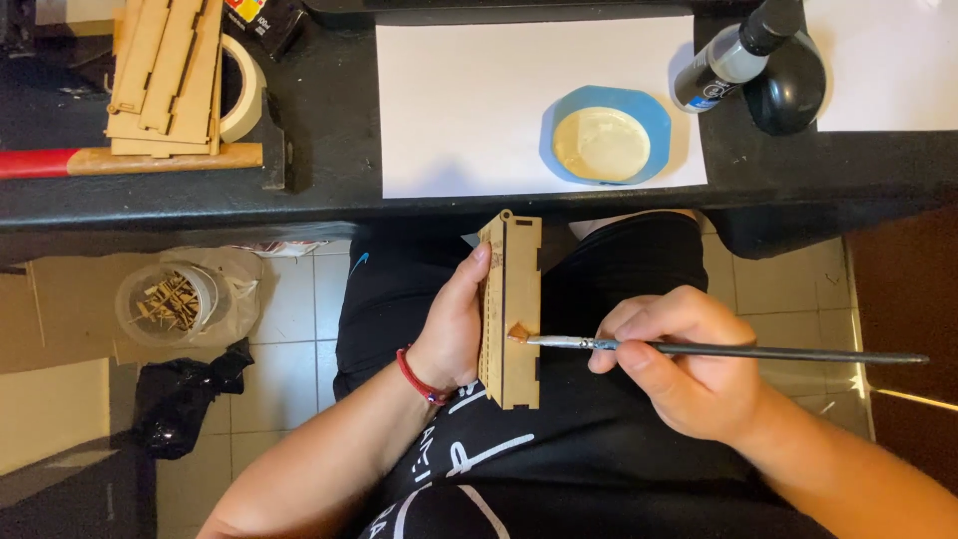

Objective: Applying paint or glue to the edges and joints of a small laser-cut wooden box using a paintbrush.

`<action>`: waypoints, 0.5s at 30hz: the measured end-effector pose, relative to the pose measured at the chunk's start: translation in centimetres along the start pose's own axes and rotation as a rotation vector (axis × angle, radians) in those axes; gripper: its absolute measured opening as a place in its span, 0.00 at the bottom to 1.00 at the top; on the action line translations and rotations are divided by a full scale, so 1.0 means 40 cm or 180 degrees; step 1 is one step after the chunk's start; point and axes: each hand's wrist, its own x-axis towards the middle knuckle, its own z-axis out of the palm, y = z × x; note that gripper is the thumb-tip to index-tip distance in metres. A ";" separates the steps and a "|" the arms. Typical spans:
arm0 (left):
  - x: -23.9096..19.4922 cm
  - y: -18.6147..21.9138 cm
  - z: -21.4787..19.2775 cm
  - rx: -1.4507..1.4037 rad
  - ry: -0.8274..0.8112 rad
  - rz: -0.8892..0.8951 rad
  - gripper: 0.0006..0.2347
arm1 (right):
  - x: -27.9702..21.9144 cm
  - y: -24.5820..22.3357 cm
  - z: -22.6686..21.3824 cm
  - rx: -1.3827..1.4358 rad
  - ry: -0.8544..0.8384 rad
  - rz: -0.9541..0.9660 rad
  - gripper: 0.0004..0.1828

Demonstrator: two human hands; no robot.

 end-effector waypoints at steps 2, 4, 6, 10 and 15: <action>-0.005 0.003 0.004 -0.0057 -0.0105 0.0125 0.24 | -0.004 -0.001 0.002 -0.0012 0.0015 0.0022 0.04; -0.006 -0.001 0.004 0.0079 -0.0102 0.0290 0.22 | 0.016 -0.023 -0.002 -0.0204 -0.0011 -0.0024 0.04; -0.008 -0.004 0.005 0.0222 -0.0116 0.0454 0.19 | 0.033 -0.044 -0.007 -0.0407 -0.0028 -0.0077 0.05; -0.025 0.011 0.027 0.0326 -0.0179 0.0556 0.22 | 0.057 -0.089 -0.002 -0.0702 -0.0493 -0.0301 0.05; -0.033 0.014 0.043 0.0299 -0.0297 0.0703 0.25 | 0.051 -0.118 -0.015 -0.0989 -0.0610 -0.0381 0.05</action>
